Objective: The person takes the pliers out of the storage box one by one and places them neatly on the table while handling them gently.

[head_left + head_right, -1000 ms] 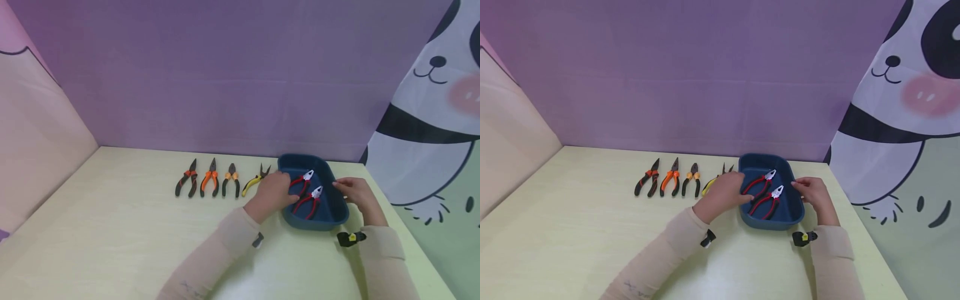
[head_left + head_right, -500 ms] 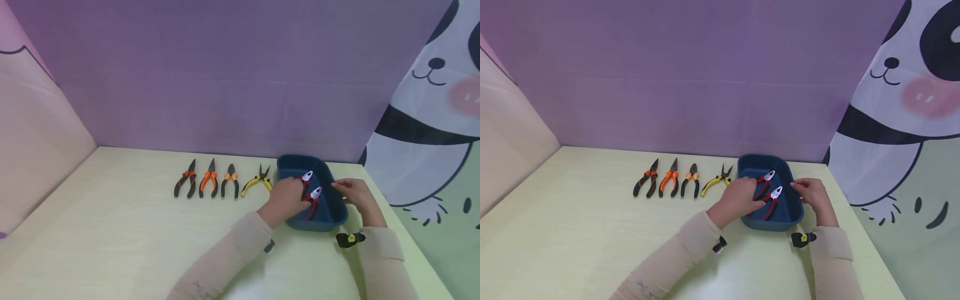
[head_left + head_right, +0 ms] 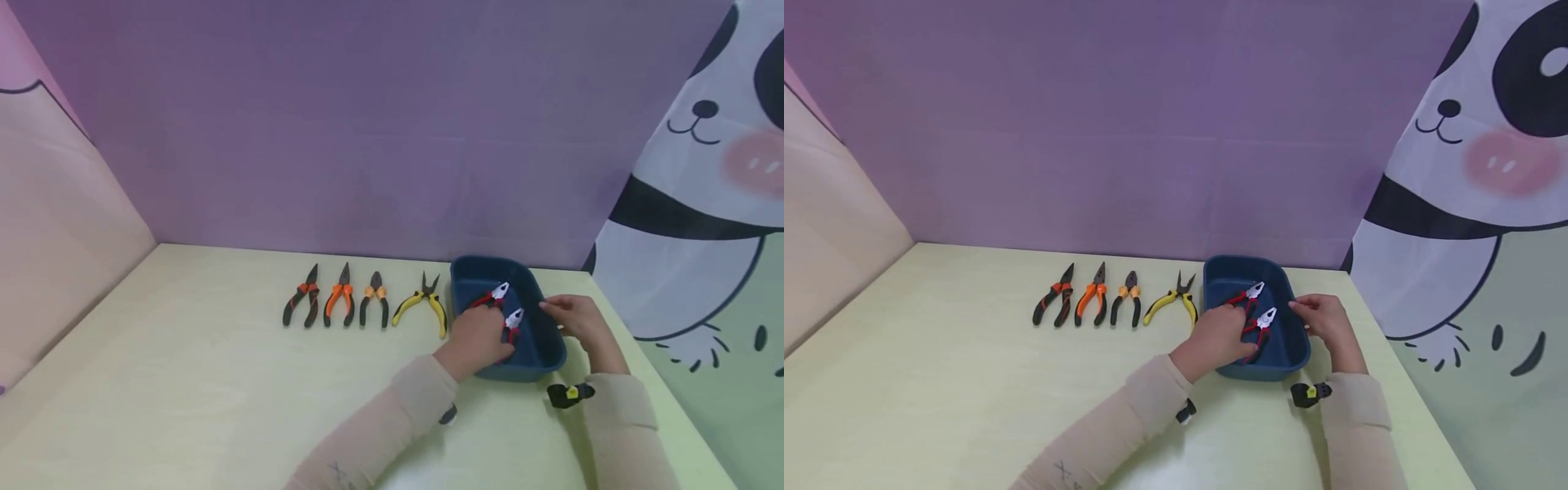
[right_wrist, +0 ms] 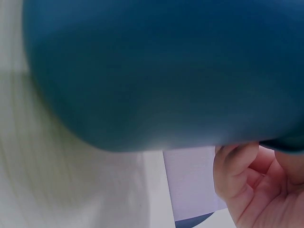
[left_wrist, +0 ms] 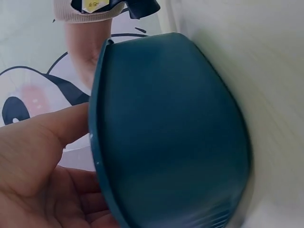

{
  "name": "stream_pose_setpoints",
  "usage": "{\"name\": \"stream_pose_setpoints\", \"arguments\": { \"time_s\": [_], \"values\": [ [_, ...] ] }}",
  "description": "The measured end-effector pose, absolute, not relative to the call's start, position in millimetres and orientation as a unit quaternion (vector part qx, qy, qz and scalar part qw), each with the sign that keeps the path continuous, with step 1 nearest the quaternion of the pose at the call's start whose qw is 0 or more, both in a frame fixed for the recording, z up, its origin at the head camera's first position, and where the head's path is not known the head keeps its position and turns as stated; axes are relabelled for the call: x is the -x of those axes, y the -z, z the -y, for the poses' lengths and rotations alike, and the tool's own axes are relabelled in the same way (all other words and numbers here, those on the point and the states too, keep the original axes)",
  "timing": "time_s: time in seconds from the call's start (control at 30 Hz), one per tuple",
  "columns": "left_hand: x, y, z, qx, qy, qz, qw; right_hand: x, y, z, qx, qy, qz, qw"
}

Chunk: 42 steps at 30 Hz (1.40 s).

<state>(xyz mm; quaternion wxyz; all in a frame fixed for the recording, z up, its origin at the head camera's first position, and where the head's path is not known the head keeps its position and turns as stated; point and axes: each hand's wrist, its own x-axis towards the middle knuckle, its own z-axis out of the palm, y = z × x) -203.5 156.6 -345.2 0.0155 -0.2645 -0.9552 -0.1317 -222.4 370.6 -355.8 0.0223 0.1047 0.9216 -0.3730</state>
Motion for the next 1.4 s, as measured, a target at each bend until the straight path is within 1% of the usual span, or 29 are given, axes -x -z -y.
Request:
{"name": "stream_pose_setpoints", "arguments": {
  "time_s": [0.27, 0.5, 0.77, 1.0, 1.13, 1.4],
  "values": [
    [202.7, 352.8, -162.0, 0.272, 0.134, 0.953, -0.021, 222.1, 356.5, -371.7, -0.104, 0.378, -0.920, 0.019],
    [206.2, 359.4, -166.3, 0.256, 0.126, 0.958, -0.008, 224.1, 358.7, -372.6, -0.099, 0.375, -0.921, 0.017],
    [211.1, 365.1, -172.5, 0.240, 0.113, 0.964, -0.009, 223.3, 358.1, -371.4, -0.092, 0.382, -0.920, 0.011],
    [212.3, 367.3, -178.1, 0.221, 0.113, 0.968, -0.025, 223.0, 359.7, -372.2, -0.094, 0.381, -0.920, 0.012],
    [209.4, 366.0, -181.3, 0.207, 0.107, 0.972, -0.024, 223.3, 360.4, -373.5, -0.101, 0.375, -0.921, 0.017],
    [211.2, 364.6, -189.2, 0.185, 0.073, 0.978, -0.053, 223.4, 357.6, -371.4, -0.099, 0.380, -0.919, 0.019]
  ]
}}
